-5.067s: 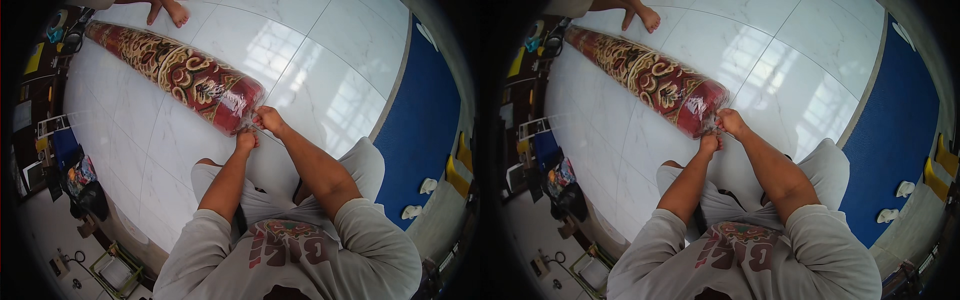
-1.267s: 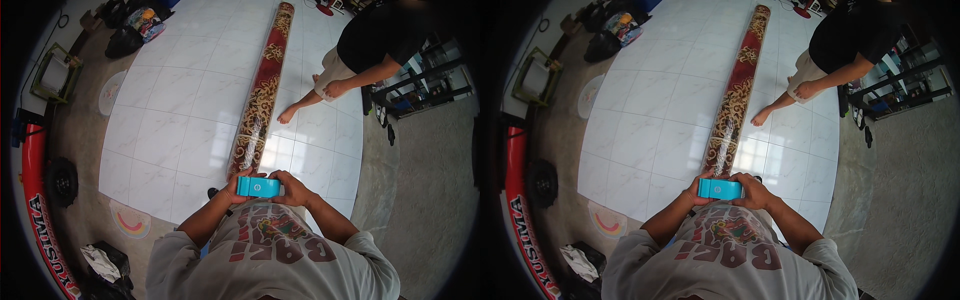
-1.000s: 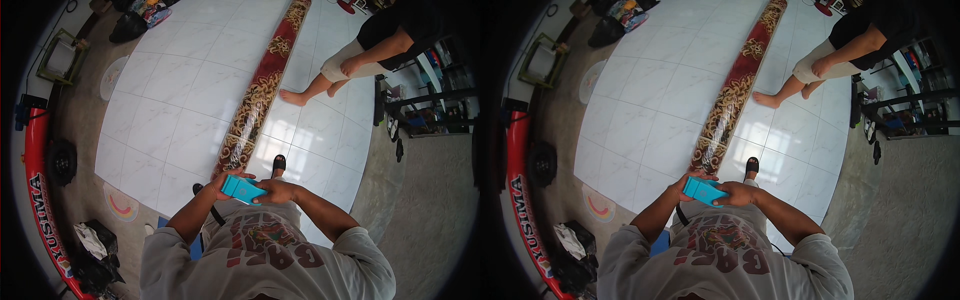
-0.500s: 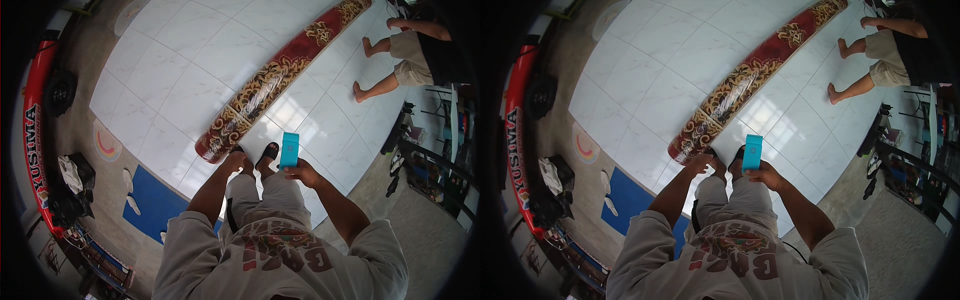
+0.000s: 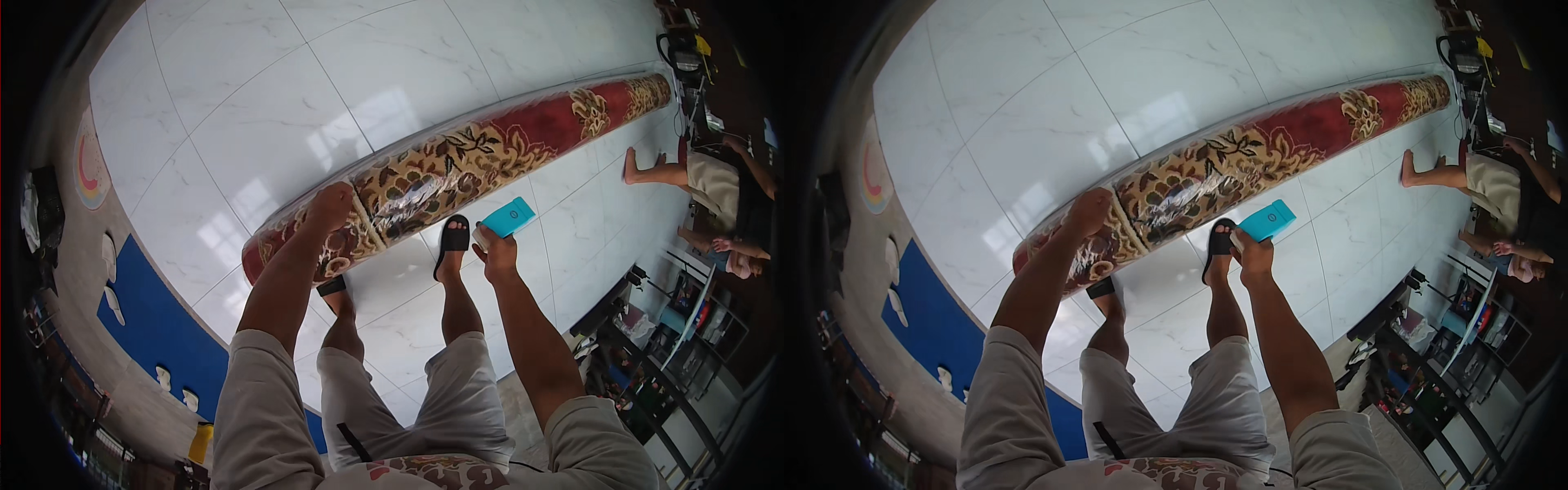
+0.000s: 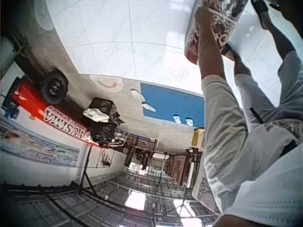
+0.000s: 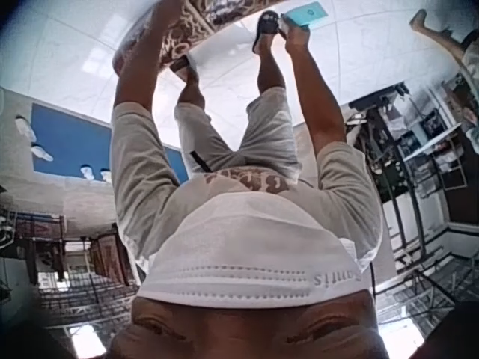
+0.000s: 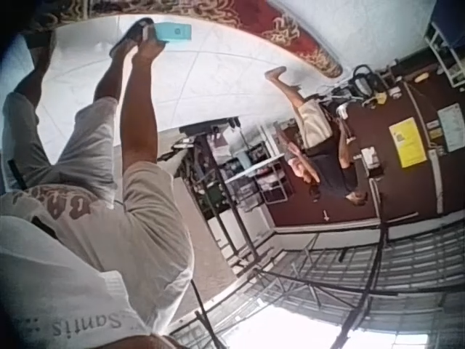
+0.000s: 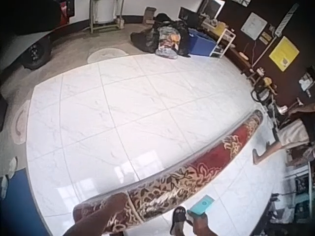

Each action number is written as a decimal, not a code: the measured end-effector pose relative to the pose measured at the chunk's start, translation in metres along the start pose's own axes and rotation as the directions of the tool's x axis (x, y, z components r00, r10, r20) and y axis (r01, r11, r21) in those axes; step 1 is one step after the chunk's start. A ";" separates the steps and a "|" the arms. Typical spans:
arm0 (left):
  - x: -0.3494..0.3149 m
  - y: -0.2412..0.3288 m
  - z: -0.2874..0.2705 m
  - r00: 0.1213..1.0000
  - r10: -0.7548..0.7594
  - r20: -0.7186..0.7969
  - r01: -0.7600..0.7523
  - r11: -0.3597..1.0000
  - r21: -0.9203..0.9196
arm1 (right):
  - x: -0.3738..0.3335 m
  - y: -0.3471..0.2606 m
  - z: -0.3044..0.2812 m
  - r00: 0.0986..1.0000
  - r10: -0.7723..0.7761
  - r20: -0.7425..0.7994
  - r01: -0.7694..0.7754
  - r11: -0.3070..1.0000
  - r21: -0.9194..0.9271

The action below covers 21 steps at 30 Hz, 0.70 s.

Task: Wrap and tape a large rolled rug in protective plastic film.

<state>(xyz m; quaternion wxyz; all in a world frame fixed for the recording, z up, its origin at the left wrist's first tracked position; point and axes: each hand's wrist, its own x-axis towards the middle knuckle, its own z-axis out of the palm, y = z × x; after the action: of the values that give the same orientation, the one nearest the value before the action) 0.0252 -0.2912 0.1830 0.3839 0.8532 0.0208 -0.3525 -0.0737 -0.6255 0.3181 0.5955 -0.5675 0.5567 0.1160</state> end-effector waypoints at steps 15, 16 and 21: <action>0.218 -0.087 0.067 0.954 -0.097 0.283 0.125 0.989 -0.081 | 0.333 0.175 -0.147 0.872 0.012 -0.490 -0.372 0.666 -0.647; 0.216 -0.082 0.069 0.931 -0.099 0.350 0.140 0.986 -0.093 | 0.344 0.182 -0.158 0.867 0.035 -0.497 -0.379 0.695 -0.611; 0.200 -0.066 0.076 0.920 -0.142 0.367 0.215 0.962 -0.166 | 0.355 0.201 -0.165 0.855 0.101 -0.509 -0.382 0.786 -0.486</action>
<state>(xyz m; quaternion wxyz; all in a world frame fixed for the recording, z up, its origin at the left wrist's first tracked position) 0.1108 -0.3432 -0.0175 0.4326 0.7273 0.0657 -0.5287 -0.1907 -0.8677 -0.0306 0.2290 -0.6515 0.6897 0.2179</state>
